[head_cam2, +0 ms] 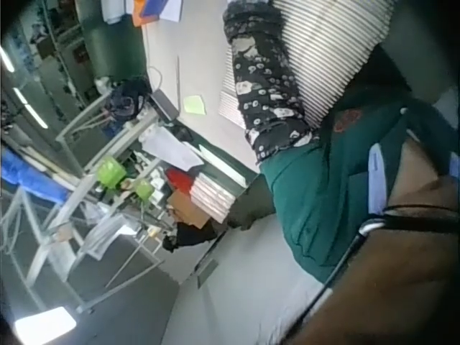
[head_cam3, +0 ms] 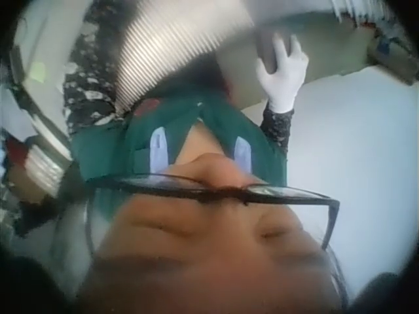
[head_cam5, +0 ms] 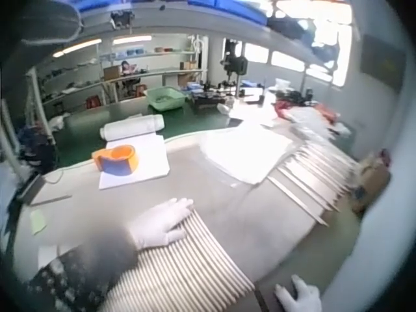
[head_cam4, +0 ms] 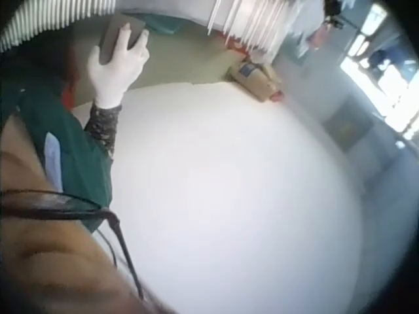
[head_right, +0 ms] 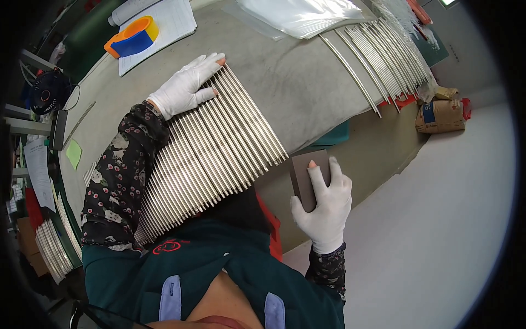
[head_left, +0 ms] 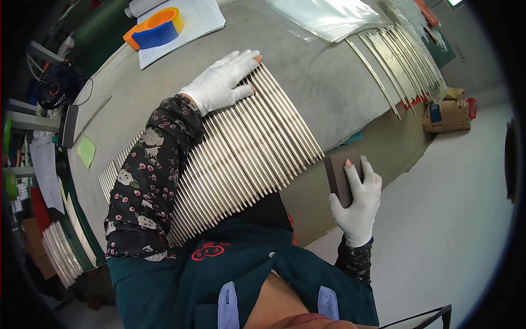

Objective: Sanding or polishing a row of thin metal rods with a hand-held block.

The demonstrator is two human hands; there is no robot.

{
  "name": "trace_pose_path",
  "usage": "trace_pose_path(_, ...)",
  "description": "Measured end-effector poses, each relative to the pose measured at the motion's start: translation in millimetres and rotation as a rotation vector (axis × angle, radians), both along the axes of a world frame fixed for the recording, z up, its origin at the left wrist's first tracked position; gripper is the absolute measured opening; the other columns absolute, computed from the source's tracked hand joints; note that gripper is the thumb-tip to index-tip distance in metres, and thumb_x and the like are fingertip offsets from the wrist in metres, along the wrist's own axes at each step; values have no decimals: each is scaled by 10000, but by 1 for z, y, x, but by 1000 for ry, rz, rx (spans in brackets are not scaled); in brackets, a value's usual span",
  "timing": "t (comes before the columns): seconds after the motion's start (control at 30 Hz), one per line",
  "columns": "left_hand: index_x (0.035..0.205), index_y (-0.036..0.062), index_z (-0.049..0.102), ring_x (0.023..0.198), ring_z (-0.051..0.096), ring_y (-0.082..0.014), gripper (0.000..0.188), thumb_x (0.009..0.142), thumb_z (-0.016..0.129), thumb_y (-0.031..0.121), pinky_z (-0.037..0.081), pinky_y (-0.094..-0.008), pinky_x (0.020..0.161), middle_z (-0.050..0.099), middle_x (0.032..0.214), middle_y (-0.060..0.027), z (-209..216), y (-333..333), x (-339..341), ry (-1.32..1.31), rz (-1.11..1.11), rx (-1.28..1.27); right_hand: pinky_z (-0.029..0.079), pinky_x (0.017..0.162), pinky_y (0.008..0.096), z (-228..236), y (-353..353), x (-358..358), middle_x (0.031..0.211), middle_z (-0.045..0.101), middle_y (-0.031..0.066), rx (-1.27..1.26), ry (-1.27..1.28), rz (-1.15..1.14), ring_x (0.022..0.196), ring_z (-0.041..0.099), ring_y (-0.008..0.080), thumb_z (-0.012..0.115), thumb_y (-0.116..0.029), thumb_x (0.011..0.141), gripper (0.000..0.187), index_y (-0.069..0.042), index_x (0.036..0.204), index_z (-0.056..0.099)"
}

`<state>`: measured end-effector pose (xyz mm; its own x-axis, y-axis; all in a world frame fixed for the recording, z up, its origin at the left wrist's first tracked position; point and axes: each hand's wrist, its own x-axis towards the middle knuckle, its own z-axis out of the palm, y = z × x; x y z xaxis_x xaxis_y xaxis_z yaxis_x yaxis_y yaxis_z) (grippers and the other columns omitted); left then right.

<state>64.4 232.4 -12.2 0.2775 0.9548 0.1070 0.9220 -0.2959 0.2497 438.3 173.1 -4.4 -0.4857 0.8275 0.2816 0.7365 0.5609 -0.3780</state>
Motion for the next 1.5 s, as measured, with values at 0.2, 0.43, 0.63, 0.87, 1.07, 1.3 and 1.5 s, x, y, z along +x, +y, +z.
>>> trace_pose_path(0.2, 1423, 84, 392, 1392, 317, -308, 578, 916, 580, 288, 199, -424, 1181, 353, 1496, -146, 9, 0, 4, -28, -4, -12, 463, 875, 462, 3, 0, 0, 1318, 458, 258, 13, -3, -15, 1045, 495, 392, 741, -175, 579, 681, -123, 1237, 576)
trace_pose_path(0.43, 1407, 79, 401, 1419, 275, -294, 561, 937, 482, 374, 133, -541, 1169, 339, 1510, -115, 12, -7, 28, 248, -169, 24, 464, 870, 453, 10, 11, -2, 1328, 453, 254, 62, -30, -6, 1041, 496, 379, 738, -173, 578, 673, -118, 1231, 583)
trace_pose_path(0.63, 1379, 73, 447, 1396, 319, -281, 540, 952, 474, 402, 204, -510, 1153, 396, 1468, -113, 4, -4, 28, 273, -184, 129, 475, 854, 442, 14, 34, -21, 1310, 463, 243, 119, -95, 82, 1027, 510, 366, 739, -183, 599, 646, -127, 1224, 587)
trace_pose_path(0.87, 1410, 58, 395, 1416, 274, -311, 581, 918, 513, 345, 170, -516, 1167, 333, 1509, -139, 11, -1, 30, 221, -193, 44, 502, 764, 397, 13, 65, -70, 1282, 481, 244, 263, -202, 177, 941, 553, 329, 745, -224, 634, 615, -138, 1224, 592)
trace_pose_path(1.07, 1400, 52, 408, 1416, 276, -308, 567, 933, 496, 362, 184, -504, 1163, 346, 1502, -137, 11, -3, 31, 232, -177, 14, 471, 791, 438, 26, 37, -14, 1287, 480, 243, 184, -266, 235, 967, 535, 345, 719, -153, 621, 603, -131, 1211, 592)
trace_pose_path(1.3, 1403, 57, 410, 1409, 289, -301, 550, 947, 465, 360, 201, -498, 1156, 349, 1501, -134, 4, 8, 36, 265, -170, 79, 446, 887, 462, 26, 22, 11, 1322, 462, 248, 167, -140, 37, 1024, 509, 388, 688, -98, 607, 602, -111, 1202, 596)
trace_pose_path(1.5, 1410, 74, 406, 1407, 288, -292, 534, 954, 460, 346, 212, -487, 1153, 350, 1500, -119, -1, 24, 45, 286, -138, 92, 451, 888, 463, 20, 14, 10, 1316, 467, 242, 127, -111, 9, 1028, 506, 385, 700, -108, 604, 609, -113, 1204, 596)
